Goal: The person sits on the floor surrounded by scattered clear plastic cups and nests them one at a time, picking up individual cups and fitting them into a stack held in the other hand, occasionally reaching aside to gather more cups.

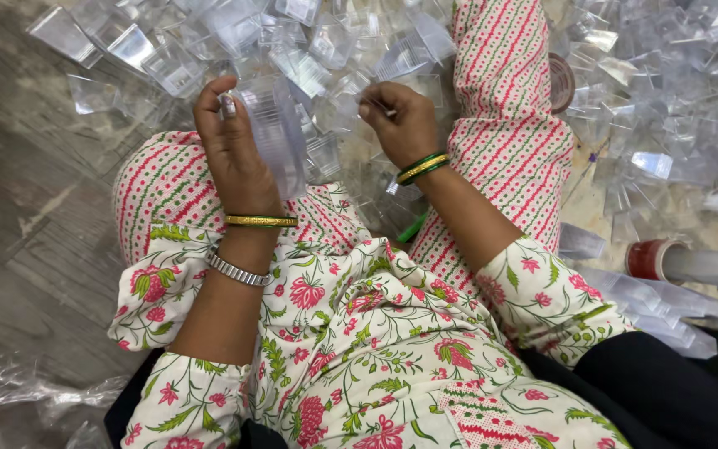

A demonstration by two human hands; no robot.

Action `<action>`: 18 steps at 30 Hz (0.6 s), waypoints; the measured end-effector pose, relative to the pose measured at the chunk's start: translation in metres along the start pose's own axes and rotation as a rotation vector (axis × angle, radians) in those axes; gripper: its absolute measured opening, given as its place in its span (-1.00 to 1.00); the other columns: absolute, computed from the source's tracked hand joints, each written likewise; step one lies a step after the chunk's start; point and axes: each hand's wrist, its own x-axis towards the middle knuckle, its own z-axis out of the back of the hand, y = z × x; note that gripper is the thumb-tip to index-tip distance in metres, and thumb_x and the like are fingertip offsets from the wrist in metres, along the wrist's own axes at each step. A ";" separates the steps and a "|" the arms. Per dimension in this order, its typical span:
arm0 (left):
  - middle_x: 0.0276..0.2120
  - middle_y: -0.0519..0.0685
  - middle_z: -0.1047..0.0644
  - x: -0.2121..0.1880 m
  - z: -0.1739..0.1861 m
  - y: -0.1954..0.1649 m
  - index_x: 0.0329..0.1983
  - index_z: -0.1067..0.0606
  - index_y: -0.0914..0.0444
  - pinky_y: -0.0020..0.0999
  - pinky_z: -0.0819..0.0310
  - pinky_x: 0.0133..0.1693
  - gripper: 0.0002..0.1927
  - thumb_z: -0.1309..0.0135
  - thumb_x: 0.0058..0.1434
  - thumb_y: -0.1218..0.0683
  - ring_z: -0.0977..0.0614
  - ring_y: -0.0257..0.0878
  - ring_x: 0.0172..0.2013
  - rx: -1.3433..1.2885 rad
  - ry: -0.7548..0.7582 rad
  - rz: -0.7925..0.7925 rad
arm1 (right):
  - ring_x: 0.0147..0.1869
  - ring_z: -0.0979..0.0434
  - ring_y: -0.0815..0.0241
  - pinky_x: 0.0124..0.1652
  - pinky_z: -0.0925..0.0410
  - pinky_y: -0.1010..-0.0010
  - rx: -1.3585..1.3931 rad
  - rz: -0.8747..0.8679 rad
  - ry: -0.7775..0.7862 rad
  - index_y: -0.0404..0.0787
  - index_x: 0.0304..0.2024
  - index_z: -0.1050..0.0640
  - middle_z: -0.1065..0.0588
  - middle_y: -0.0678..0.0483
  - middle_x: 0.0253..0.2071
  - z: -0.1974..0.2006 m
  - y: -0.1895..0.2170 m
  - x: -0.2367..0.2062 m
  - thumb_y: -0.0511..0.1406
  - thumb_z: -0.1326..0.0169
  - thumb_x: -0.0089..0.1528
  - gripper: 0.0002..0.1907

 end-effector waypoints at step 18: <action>0.04 -0.16 -0.35 0.002 -0.001 0.007 0.23 -0.37 0.26 -0.48 -0.21 0.10 -0.76 0.10 0.62 0.05 -0.29 -0.43 -0.05 -0.157 -0.022 0.058 | -0.16 -0.58 -0.11 -0.15 -0.43 0.09 -0.693 0.403 -0.193 -0.16 -0.22 -0.65 -0.64 0.02 -0.17 0.004 0.034 0.007 -0.38 -0.20 0.24 -0.93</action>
